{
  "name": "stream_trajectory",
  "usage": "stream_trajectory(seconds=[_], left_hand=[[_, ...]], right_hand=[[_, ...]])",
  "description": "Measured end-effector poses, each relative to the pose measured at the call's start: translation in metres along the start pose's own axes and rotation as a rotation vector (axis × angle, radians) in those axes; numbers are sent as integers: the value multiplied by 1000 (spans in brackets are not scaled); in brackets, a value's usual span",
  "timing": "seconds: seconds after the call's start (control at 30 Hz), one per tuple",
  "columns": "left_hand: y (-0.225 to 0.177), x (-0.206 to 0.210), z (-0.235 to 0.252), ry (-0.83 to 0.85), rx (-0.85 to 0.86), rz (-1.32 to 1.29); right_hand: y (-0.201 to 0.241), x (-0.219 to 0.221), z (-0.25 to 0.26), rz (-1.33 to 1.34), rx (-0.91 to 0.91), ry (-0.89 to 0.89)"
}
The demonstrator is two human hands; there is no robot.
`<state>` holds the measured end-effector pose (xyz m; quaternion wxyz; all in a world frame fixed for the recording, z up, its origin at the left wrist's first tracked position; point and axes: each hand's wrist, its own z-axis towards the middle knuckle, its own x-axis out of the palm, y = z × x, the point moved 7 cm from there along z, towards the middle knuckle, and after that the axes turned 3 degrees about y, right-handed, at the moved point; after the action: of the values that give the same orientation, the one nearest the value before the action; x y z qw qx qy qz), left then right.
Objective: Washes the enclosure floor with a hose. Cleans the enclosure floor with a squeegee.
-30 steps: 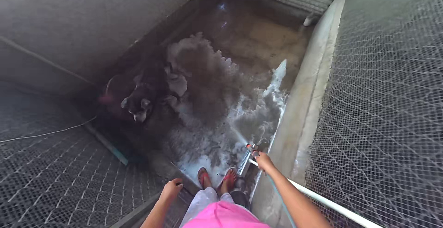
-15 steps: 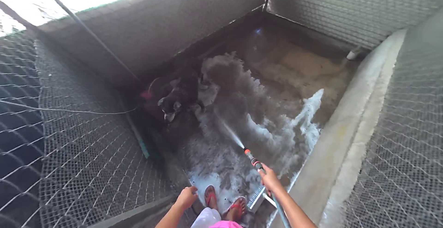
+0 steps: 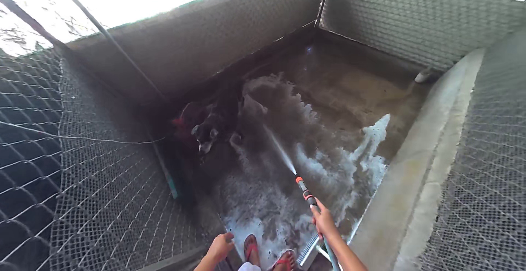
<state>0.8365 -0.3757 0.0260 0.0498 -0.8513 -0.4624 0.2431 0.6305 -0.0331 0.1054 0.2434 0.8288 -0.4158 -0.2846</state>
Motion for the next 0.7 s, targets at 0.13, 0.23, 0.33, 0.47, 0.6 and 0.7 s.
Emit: stream_trajectory(seconds=[0.13,0.23,0.33,0.47,0.6,0.7], left_hand=[[-16,3,11,-23,42,-65],[-49,4,19,-45,79,-258],[-110,10,15,3,99,-469],[-207,28,1,129,206,-560],[-282,57,-3,266,277,-607],[-332,60,4,253,313,-738]], right_hand=[[-7,-23,-2,48,-7,-105],[-12,-37,-7,37,23,-164],[-20,-51,-11,-18,56,-222],[-32,-77,-26,10,96,-325],[-30,-86,-42,40,96,-289],[-19,-80,-55,51,42,-261]])
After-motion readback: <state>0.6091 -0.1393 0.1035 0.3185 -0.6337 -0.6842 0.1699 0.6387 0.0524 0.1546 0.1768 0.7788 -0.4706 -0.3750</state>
